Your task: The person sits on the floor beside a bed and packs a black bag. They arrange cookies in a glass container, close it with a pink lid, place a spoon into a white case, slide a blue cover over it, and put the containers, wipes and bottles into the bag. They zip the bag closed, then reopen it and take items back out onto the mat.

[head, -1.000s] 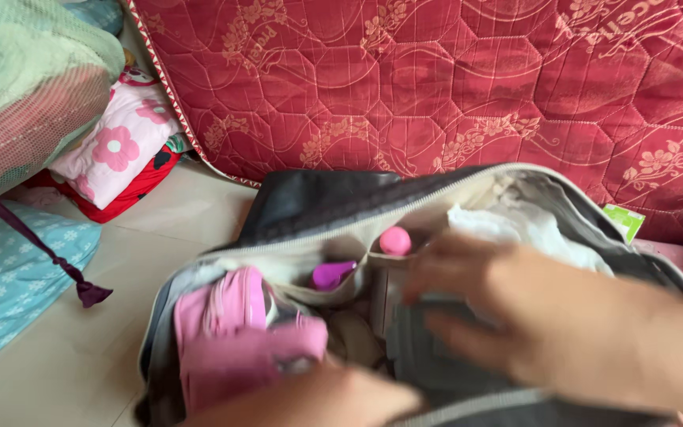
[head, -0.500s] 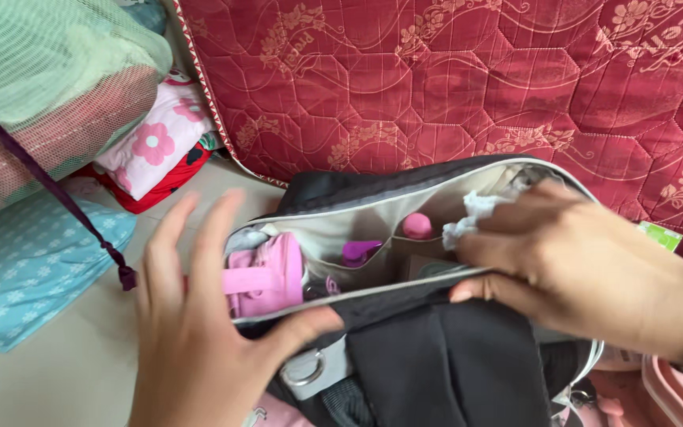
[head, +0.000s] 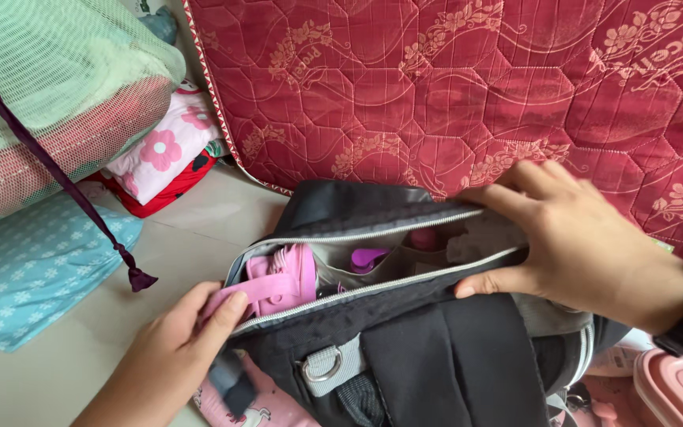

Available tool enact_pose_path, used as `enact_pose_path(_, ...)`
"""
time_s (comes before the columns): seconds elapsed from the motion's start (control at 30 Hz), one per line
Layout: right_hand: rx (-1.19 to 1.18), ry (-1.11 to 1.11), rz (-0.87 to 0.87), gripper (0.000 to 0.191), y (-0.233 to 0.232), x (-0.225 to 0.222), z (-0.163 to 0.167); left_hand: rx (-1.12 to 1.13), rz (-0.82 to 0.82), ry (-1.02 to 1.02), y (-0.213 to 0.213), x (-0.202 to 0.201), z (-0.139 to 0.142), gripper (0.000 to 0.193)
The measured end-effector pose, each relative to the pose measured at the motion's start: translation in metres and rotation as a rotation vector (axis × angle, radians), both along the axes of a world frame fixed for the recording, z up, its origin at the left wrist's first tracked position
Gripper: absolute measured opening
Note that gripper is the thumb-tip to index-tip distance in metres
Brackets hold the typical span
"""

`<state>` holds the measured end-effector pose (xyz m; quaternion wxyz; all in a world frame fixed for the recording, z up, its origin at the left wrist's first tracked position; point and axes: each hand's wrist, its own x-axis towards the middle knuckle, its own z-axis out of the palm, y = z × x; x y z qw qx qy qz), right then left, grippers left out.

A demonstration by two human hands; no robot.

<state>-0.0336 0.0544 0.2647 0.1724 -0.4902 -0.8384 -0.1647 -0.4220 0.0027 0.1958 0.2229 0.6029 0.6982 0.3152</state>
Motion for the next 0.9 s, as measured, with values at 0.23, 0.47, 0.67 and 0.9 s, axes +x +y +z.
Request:
enact_pose_path(0.23,-0.307,-0.005,-0.029,0.079,0.010,-0.012,0.003,0.024,0.086,0.105,0.004,0.001,-0.008,0.058)
enact_pose_path(0.47,-0.417,0.076,0.106,0.077,0.022,-0.007,0.004,-0.154,0.022,-0.030,0.014,-0.008,-0.016,0.045)
enact_pose_path(0.67,-0.393,0.010,0.067,0.087,0.028,0.003,0.010,0.141,0.141,0.257,0.021,0.015,-0.013,0.033)
enact_pose_path(0.9,-0.376,-0.012,-0.011,0.097,0.029,0.009,0.017,0.343,0.167,0.357,0.009,0.038,0.025,0.037)
